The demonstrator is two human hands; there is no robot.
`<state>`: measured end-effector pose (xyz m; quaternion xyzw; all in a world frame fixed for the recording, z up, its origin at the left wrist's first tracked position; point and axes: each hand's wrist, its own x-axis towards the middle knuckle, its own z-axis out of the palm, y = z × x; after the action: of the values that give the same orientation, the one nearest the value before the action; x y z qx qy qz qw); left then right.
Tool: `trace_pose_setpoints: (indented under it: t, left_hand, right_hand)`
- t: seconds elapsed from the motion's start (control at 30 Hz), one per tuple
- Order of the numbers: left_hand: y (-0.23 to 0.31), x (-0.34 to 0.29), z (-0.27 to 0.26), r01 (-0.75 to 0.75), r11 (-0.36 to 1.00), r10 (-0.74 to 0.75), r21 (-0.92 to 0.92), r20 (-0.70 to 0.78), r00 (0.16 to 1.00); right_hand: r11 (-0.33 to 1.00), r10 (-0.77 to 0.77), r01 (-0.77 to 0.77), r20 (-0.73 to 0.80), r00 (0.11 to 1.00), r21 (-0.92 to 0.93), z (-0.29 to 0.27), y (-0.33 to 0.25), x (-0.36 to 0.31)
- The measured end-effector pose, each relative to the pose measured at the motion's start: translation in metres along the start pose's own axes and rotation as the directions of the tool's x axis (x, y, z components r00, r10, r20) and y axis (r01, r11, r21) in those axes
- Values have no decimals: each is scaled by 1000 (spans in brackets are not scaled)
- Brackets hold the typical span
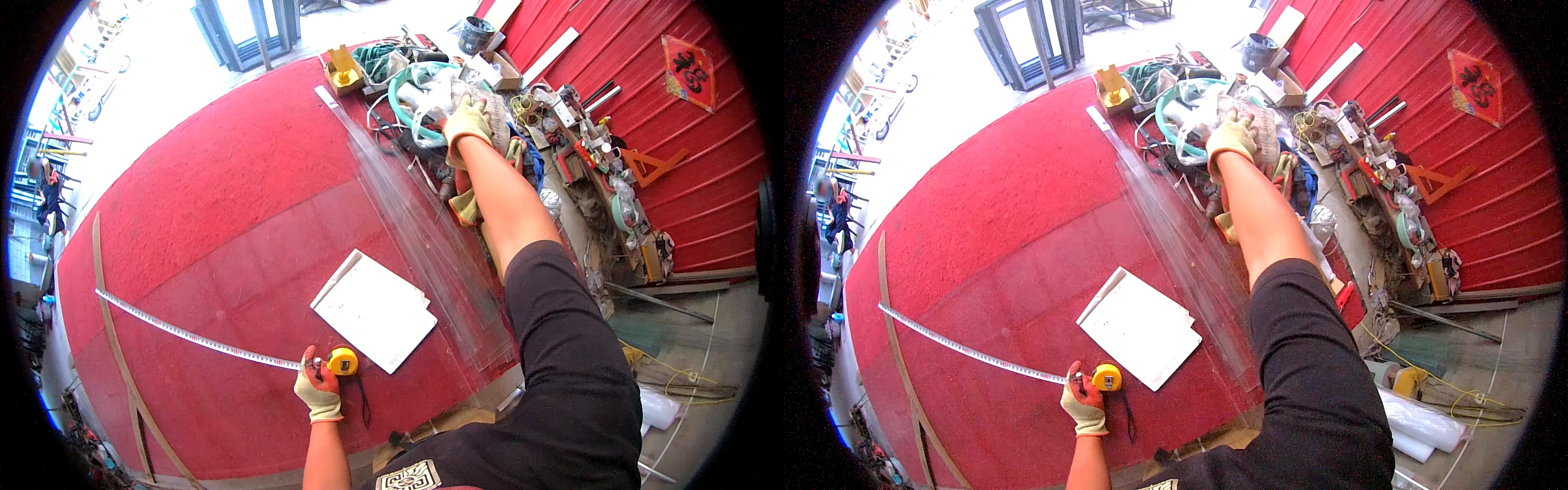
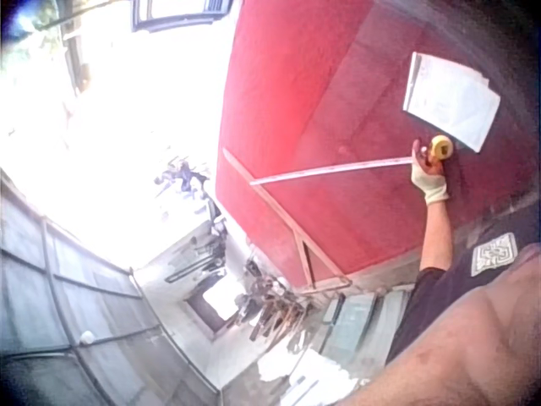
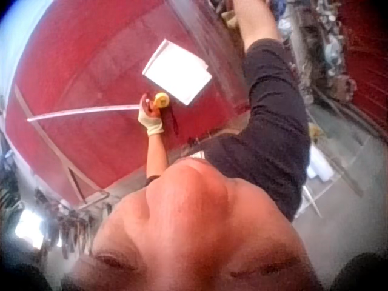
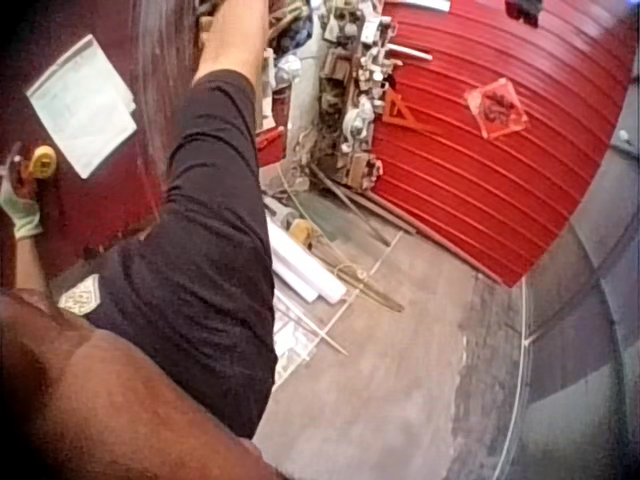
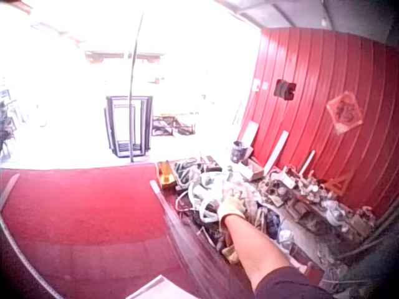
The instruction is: The person measures a large curved sheet using a tape measure and records the measurements on a notepad with a pen.
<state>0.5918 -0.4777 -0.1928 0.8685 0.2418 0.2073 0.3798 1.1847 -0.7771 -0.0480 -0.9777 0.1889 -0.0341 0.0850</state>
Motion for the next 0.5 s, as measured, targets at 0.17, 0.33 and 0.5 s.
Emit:
trace_pose_setpoints:
  t: [0.17,0.33,0.5]
  left_hand:
    - [0,0,-8,13,999,-12,51,-25,1000]
    - [11,3,2,15,1000,-15,-15,3,1000]
    - [8,1,-6,31,1000,-31,2,-8,999]
  right_hand:
    - [985,-147,151,-52,988,80,0,30,28]
    - [978,-120,132,-82,989,160,14,128,139]
    - [965,-212,210,-5,977,157,21,150,175]
